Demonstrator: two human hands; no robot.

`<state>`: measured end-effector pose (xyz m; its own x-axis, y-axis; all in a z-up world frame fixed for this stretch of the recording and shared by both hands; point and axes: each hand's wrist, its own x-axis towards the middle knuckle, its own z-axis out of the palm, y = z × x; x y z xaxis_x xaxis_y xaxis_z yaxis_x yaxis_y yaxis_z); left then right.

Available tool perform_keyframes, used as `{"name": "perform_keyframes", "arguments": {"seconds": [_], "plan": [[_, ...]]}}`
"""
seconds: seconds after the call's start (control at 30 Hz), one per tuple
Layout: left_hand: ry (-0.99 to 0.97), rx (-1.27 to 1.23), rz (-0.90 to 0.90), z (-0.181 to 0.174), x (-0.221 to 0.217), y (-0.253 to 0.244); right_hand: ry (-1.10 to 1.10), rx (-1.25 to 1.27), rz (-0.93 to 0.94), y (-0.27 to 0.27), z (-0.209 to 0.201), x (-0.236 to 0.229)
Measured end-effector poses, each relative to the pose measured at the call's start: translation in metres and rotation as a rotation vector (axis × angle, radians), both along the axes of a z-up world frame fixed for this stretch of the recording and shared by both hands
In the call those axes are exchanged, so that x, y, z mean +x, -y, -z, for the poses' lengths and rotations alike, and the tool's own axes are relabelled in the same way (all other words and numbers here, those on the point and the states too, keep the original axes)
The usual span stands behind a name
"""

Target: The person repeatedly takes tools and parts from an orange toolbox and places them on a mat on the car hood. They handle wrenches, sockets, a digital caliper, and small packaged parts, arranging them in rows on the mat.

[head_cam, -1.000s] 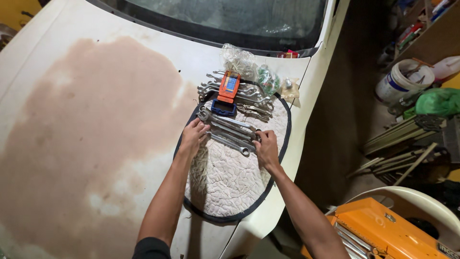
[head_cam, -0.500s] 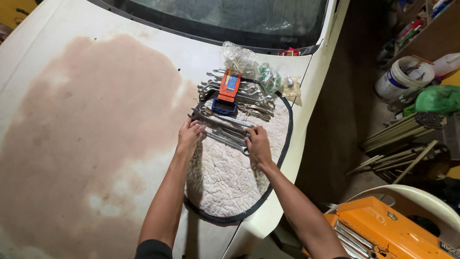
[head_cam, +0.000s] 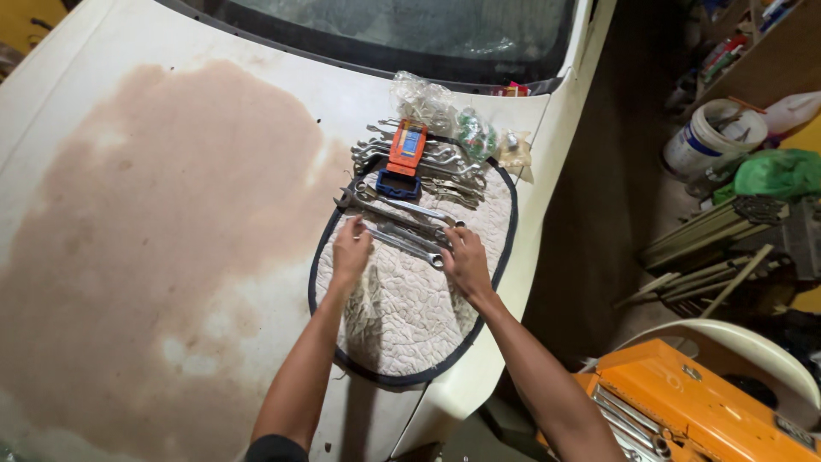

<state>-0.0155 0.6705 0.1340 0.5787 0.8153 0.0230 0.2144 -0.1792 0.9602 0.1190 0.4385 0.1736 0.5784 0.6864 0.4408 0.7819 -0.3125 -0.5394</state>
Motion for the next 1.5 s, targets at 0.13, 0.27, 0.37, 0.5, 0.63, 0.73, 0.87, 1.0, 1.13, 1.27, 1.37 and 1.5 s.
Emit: {"name": "perform_keyframes", "arguments": {"seconds": [0.13,0.27,0.37,0.5,0.63,0.73,0.87,1.0,1.13,1.27,1.37,1.5], "plan": [[-0.046,0.476,0.110,-0.017,-0.005,0.060,-0.011,0.043,0.002,0.035,-0.004,-0.008],[-0.035,0.804,0.221,-0.037,0.001,0.123,0.005,0.009,0.075,0.083,-0.008,-0.016],[-0.122,0.862,0.293,-0.049,0.010,0.165,0.023,-0.021,0.143,0.124,-0.013,-0.021],[-0.088,0.826,0.354,-0.052,0.023,0.211,0.010,-0.036,0.248,0.195,-0.010,-0.029],[-0.048,0.877,0.433,-0.049,0.036,0.257,0.012,-0.057,0.382,0.273,-0.001,-0.030],[-0.029,0.859,0.514,-0.051,0.043,0.305,0.088,-0.024,0.468,0.337,0.005,-0.034],[-0.003,0.879,0.593,-0.054,0.051,0.377,0.126,0.007,0.561,0.424,0.007,-0.051],[0.021,0.889,0.671,-0.059,0.053,0.453,0.139,-0.002,0.633,0.510,0.000,-0.080],[0.032,0.910,0.728,-0.057,0.040,0.528,0.104,-0.034,0.694,0.585,-0.006,-0.108],[0.028,0.920,0.747,-0.049,0.022,0.584,0.105,-0.071,0.695,0.649,-0.005,-0.126],[-0.004,0.890,0.775,-0.040,0.006,0.614,0.079,-0.092,0.682,0.687,-0.001,-0.135],[-0.080,0.869,0.783,-0.032,-0.012,0.640,0.044,-0.108,0.693,0.714,0.008,-0.147]]}}
